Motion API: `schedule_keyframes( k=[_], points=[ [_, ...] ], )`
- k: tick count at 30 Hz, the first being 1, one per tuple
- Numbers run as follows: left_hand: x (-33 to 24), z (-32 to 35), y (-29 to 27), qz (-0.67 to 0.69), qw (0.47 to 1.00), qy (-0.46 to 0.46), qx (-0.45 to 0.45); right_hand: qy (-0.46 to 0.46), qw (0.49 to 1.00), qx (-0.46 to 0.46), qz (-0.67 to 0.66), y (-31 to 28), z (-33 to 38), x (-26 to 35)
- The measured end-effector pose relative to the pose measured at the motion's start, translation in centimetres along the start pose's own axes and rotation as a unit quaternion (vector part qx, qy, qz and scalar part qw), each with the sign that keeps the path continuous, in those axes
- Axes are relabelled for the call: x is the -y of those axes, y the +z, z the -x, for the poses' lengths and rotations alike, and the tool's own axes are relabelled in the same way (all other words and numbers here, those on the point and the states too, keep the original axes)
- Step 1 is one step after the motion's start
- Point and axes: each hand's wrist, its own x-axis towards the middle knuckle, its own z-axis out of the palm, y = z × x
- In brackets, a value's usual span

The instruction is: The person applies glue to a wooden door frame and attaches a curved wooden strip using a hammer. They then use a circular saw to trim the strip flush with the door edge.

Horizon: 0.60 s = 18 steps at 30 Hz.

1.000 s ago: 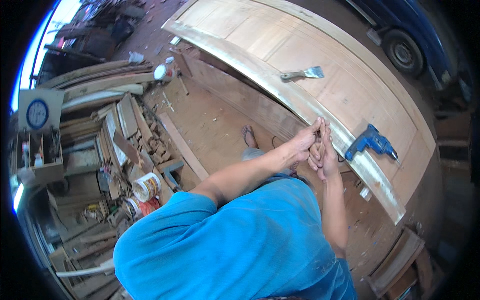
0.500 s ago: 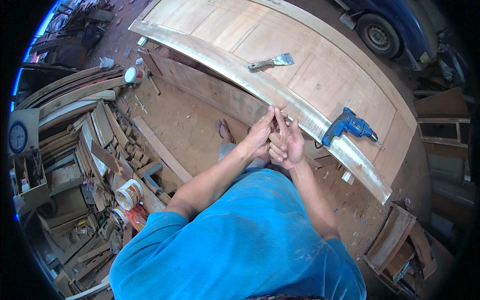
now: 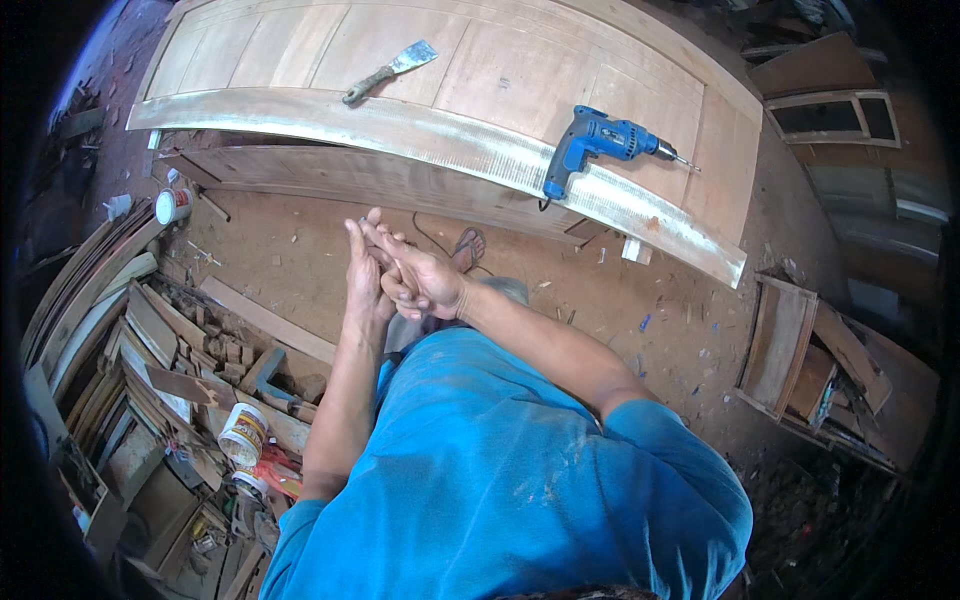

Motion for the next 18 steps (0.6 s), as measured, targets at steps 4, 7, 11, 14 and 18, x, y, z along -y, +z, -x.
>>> schedule_keyframes(
  k=[4,7,11,14,18],
  points=[
    [0.8,2.0,-0.7,-0.109,0.994,0.014,0.000,-0.004,0.982,-0.051,0.183,-0.1,-0.1,-1.4],
    [1.3,3.6,-3.4,-0.086,0.996,-0.005,-0.017,-0.033,0.927,-0.077,0.365,0.9,-0.4,-3.6],
    [1.4,4.9,-8.7,0.029,0.997,-0.064,-0.043,-0.152,0.806,-0.066,0.568,2.1,0.2,-8.8],
    [2.1,7.4,-11.2,0.018,0.991,-0.088,-0.103,-0.081,0.792,-0.050,0.603,2.8,1.6,-11.9],
    [3.3,12.6,-10.4,-0.050,0.994,-0.046,-0.090,-0.089,0.735,-0.116,0.662,3.8,4.0,-16.0]
  ],
)
